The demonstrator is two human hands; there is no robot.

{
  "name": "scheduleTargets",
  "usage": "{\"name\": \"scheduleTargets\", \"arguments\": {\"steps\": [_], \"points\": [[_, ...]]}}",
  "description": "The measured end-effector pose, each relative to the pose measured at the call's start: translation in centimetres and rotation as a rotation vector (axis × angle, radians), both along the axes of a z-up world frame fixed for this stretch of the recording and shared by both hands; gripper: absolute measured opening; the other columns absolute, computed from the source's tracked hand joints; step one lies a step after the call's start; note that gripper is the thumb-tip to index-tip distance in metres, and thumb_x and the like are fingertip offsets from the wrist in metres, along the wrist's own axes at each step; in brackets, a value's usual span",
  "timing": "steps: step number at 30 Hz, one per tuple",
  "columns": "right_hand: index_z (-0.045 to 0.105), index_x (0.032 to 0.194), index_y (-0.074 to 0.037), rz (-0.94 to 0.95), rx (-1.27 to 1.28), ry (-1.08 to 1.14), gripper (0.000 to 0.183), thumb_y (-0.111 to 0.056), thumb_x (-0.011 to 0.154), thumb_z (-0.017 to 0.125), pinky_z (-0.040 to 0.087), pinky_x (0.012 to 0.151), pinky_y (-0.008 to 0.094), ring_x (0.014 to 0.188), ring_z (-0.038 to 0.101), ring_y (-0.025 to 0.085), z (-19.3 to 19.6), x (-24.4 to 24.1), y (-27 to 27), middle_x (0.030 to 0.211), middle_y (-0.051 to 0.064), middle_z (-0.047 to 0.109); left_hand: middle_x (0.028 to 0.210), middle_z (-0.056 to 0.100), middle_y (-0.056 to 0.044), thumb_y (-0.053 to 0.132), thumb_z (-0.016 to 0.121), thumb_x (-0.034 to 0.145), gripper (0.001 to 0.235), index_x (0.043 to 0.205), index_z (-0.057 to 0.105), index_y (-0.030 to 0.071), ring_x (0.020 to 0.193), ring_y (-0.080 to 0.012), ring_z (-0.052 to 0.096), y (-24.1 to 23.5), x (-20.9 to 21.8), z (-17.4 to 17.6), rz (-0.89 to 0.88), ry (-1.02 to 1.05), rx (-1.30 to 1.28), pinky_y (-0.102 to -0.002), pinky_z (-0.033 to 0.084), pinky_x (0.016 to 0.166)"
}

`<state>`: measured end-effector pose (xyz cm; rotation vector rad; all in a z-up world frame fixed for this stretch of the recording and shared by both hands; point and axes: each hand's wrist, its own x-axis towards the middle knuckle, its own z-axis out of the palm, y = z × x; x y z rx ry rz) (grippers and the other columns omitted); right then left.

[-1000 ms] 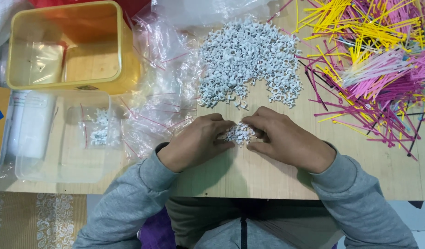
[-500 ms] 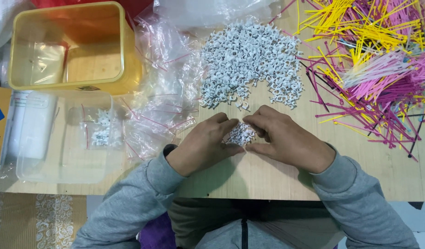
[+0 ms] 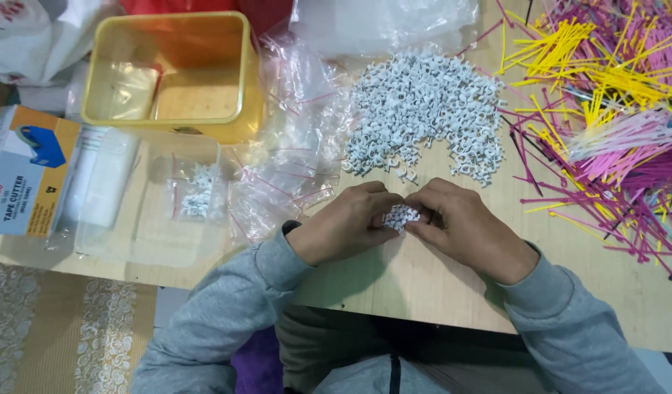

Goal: The person sorts small white plastic fasteners from a large pile on a wooden table and places them into small clear plastic bags. They repeatedly pick up fasteners, open bags, and transfer the items by hand.

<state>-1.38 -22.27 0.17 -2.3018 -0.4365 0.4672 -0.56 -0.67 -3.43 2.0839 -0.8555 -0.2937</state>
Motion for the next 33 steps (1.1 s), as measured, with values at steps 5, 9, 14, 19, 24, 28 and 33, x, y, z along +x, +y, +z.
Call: {"name": "scheduleTargets", "arguments": {"steps": [5,9,14,19,24,28,33], "points": [[0.073,0.113,0.004,0.007,0.089,-0.063,0.034,-0.008,0.082,0.080,0.062,0.066,0.033,0.083,0.074,0.024,0.0,0.0,-0.4,0.089,0.015,0.067,0.084,0.063,-0.016,0.012,0.081,0.078,0.050,0.121,0.067,-0.009,0.069,-0.0239,0.068,0.1,0.4,0.7,0.010,-0.025,-0.074,-0.030,0.055,0.053],[0.072,0.113,0.005,0.027,0.167,-0.194,0.034,-0.009,0.083,0.080,0.062,0.064,0.036,0.083,0.074,0.029,0.3,0.1,-0.8,0.092,0.019,0.067,0.087,0.067,-0.014,0.027,0.079,0.084,0.046,0.120,0.071,-0.001,0.071,-0.0229,0.068,0.6,1.1,0.3,0.110,-0.228,-0.150,-0.031,0.055,0.056],[0.074,0.115,0.000,0.013,0.170,-0.346,0.029,-0.013,0.088,0.076,0.060,0.066,0.038,0.084,0.073,0.028,-0.3,0.1,-1.2,0.094,0.018,0.069,0.093,0.066,-0.010,0.018,0.078,0.084,0.033,0.115,0.072,0.009,0.087,-0.0283,0.065,2.2,3.1,-2.4,0.431,-0.734,0.140,-0.040,0.050,0.074],[0.074,0.113,-0.002,0.020,0.173,-0.396,0.027,-0.017,0.091,0.074,0.060,0.066,0.038,0.082,0.073,0.028,-1.1,-0.2,-1.1,0.094,0.018,0.070,0.096,0.062,-0.011,0.017,0.075,0.087,0.027,0.112,0.073,0.008,0.096,-0.0290,0.059,2.9,4.0,-3.2,0.637,-0.910,0.376,-0.044,0.045,0.086],[0.074,0.112,0.000,0.023,0.182,-0.397,0.025,-0.015,0.092,0.071,0.060,0.064,0.040,0.080,0.074,0.031,-0.4,-0.3,-1.0,0.093,0.020,0.070,0.093,0.059,-0.008,0.007,0.073,0.078,0.024,0.102,0.075,0.010,0.093,-0.0266,0.058,2.7,4.6,-3.0,0.715,-1.063,0.370,-0.043,0.042,0.086],[0.075,0.112,0.000,0.015,0.197,-0.400,0.025,-0.015,0.092,0.072,0.060,0.063,0.039,0.081,0.074,0.029,-0.9,-0.2,-1.1,0.093,0.018,0.071,0.093,0.057,-0.005,0.003,0.070,0.079,0.023,0.099,0.075,0.011,0.090,-0.0260,0.058,4.4,3.9,0.0,0.690,-1.022,0.221,-0.041,0.041,0.080],[0.075,0.113,-0.001,0.025,0.197,-0.361,0.024,-0.015,0.094,0.071,0.060,0.065,0.039,0.081,0.075,0.030,-0.3,-0.5,-0.4,0.091,0.018,0.072,0.088,0.059,-0.005,0.005,0.073,0.085,0.019,0.103,0.075,0.011,0.082,-0.0263,0.061,7.0,-1.4,3.9,0.808,-0.795,0.203,-0.038,0.044,0.072]]}}
